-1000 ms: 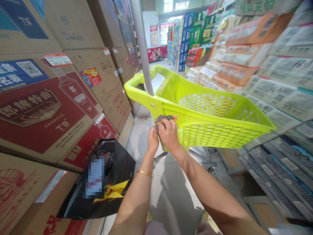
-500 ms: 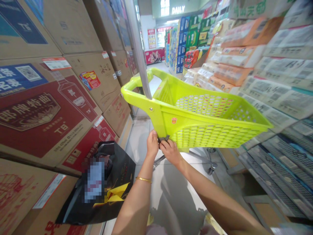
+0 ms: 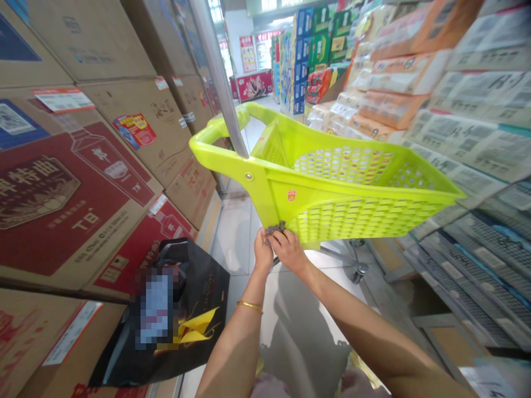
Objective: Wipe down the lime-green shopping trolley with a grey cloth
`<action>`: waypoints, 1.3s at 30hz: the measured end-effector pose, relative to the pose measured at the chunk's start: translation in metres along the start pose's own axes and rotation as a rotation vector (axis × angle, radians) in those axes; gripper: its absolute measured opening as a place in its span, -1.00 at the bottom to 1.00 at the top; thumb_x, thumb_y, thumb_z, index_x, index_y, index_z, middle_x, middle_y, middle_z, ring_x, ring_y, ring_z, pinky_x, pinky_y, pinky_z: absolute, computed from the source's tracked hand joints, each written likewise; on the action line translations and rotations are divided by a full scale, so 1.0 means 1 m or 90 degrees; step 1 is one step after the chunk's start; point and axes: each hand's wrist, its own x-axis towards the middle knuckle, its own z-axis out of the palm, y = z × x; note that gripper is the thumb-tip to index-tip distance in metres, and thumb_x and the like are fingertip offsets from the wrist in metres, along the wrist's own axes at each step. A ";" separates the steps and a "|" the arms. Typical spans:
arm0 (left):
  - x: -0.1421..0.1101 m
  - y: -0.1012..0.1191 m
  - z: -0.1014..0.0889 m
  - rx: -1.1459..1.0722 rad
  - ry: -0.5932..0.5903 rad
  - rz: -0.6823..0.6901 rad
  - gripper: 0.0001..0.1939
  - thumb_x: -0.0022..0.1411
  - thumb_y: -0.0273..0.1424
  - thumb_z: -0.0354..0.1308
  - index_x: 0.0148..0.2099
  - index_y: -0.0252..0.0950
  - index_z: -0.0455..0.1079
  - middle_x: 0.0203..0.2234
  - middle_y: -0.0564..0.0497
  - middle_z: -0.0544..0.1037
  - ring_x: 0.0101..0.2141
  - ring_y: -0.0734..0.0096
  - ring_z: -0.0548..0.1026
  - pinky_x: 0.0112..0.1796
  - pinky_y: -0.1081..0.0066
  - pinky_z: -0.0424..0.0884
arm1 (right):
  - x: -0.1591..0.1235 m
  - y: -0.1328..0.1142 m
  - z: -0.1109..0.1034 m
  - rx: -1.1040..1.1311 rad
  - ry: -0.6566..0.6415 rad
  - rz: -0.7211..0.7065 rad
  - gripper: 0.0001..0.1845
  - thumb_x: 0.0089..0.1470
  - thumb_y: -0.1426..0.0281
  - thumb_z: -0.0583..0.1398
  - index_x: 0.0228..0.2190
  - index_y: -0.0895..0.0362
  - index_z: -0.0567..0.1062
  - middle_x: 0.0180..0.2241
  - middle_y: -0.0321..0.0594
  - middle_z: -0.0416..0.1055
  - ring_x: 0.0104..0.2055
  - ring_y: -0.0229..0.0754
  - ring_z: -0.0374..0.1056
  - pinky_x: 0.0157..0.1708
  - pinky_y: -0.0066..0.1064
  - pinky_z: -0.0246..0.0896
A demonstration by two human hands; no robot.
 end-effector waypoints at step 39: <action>0.006 -0.004 0.002 0.090 -0.008 0.035 -0.43 0.26 0.03 -0.26 -0.17 -0.33 0.34 -0.28 -0.07 0.50 -0.24 0.41 0.43 -0.17 0.41 0.33 | -0.069 -0.001 0.025 0.070 -0.163 -0.056 -0.81 0.14 0.46 0.06 -0.32 0.06 0.48 -0.23 -0.23 0.41 -0.21 -0.20 0.13 -0.27 -0.33 -0.06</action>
